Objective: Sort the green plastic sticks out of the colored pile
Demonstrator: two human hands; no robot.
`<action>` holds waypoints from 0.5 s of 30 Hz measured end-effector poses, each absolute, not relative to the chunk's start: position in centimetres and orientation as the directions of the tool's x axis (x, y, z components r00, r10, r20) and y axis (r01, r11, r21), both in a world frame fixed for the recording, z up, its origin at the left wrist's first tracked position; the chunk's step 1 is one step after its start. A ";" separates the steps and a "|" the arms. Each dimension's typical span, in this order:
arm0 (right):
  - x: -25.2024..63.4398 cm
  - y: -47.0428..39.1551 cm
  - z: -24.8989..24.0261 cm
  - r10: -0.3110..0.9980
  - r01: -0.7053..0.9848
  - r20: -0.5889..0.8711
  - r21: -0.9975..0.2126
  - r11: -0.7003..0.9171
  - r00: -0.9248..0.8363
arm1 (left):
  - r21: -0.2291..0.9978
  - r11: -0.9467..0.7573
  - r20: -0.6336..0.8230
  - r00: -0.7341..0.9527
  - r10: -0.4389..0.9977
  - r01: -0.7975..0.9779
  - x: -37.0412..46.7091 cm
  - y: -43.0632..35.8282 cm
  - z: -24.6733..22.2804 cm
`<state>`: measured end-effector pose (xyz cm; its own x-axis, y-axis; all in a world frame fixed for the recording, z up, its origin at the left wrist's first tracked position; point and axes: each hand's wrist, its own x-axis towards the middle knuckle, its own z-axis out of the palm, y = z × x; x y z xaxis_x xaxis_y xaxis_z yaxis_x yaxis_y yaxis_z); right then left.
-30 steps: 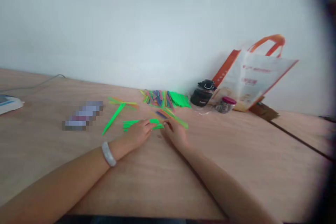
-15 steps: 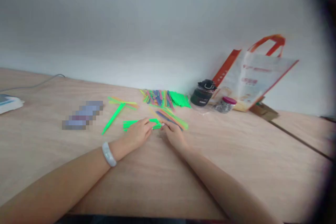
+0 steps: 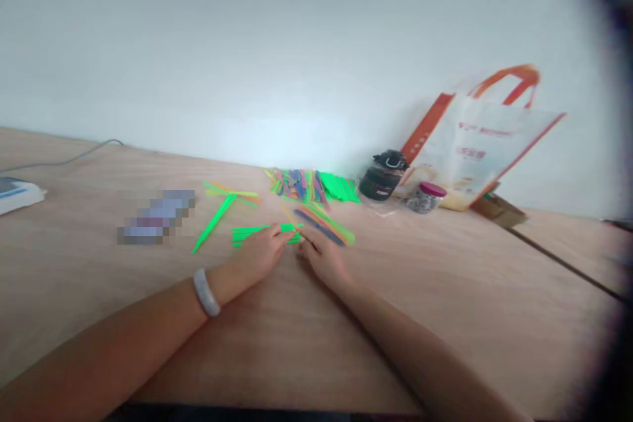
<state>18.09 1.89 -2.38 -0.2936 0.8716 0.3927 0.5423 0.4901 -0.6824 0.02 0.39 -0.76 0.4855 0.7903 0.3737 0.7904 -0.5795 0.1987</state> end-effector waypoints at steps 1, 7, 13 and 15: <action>18.0 1.7 -2.3 0.870 0.561 0.391 -0.665 0.493 -0.301 | 0.188 -0.577 0.359 0.491 0.793 0.795 0.1 0.3 -0.7; 17.8 0.9 -1.9 0.863 0.620 0.405 -0.604 0.501 -0.302 | 0.152 -0.570 0.349 0.496 0.795 0.808 0.1 0.1 -0.9; 17.8 0.8 -2.0 0.848 0.627 0.431 -0.577 0.522 -0.310 | 0.150 -0.581 0.371 0.500 0.783 0.800 0.0 0.2 -1.1; 17.8 0.7 -2.0 0.849 0.623 0.432 -0.583 0.521 -0.306 | 0.160 -0.586 0.376 0.500 0.780 0.795 0.0 0.2 -1.1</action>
